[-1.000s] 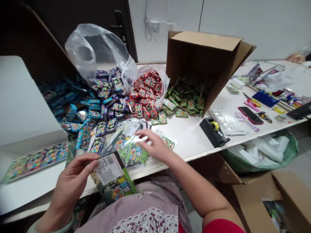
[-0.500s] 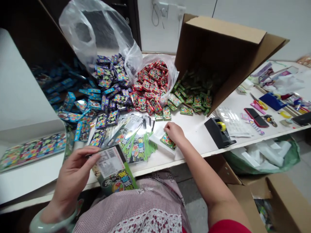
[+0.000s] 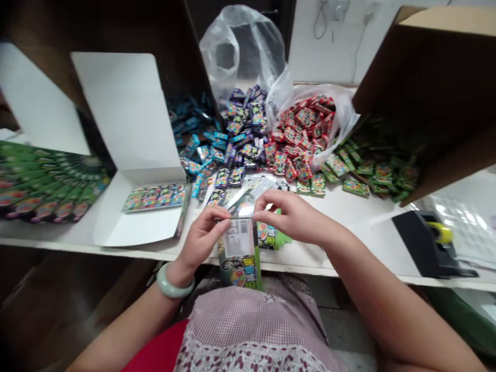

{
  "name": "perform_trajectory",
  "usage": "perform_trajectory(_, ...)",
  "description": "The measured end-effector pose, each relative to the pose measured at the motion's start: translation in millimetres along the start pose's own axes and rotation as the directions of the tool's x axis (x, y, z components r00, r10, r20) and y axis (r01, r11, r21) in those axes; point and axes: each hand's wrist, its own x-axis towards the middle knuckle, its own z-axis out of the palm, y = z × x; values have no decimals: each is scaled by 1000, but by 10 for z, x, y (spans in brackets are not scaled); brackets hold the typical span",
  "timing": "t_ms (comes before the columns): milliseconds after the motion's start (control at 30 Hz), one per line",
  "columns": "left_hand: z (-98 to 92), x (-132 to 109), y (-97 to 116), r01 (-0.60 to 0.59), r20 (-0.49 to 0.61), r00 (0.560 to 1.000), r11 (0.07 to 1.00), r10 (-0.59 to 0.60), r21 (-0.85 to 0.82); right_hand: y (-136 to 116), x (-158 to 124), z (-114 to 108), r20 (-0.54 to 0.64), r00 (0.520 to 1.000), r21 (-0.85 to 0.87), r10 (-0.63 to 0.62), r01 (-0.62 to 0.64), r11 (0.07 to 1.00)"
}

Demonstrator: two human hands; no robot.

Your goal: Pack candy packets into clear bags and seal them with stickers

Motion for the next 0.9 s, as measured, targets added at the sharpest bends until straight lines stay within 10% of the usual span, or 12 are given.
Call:
perform_trajectory(200, -51, -48, 50, 5, 31, 1000, 999, -3, -45, -136, 493, 230, 240, 968, -151, 79, -43, 988)
perform_trajectory(667, -32, -28, -20, -50, -62, 997, 995, 55, 82, -17, 688, 279, 230, 960, -128, 157, -130, 983)
perform_trajectory(900, -107, 58, 23, -123, 97, 990, 951, 99, 285, 235, 743, 435, 657, 700, 350, 280, -612, 709)
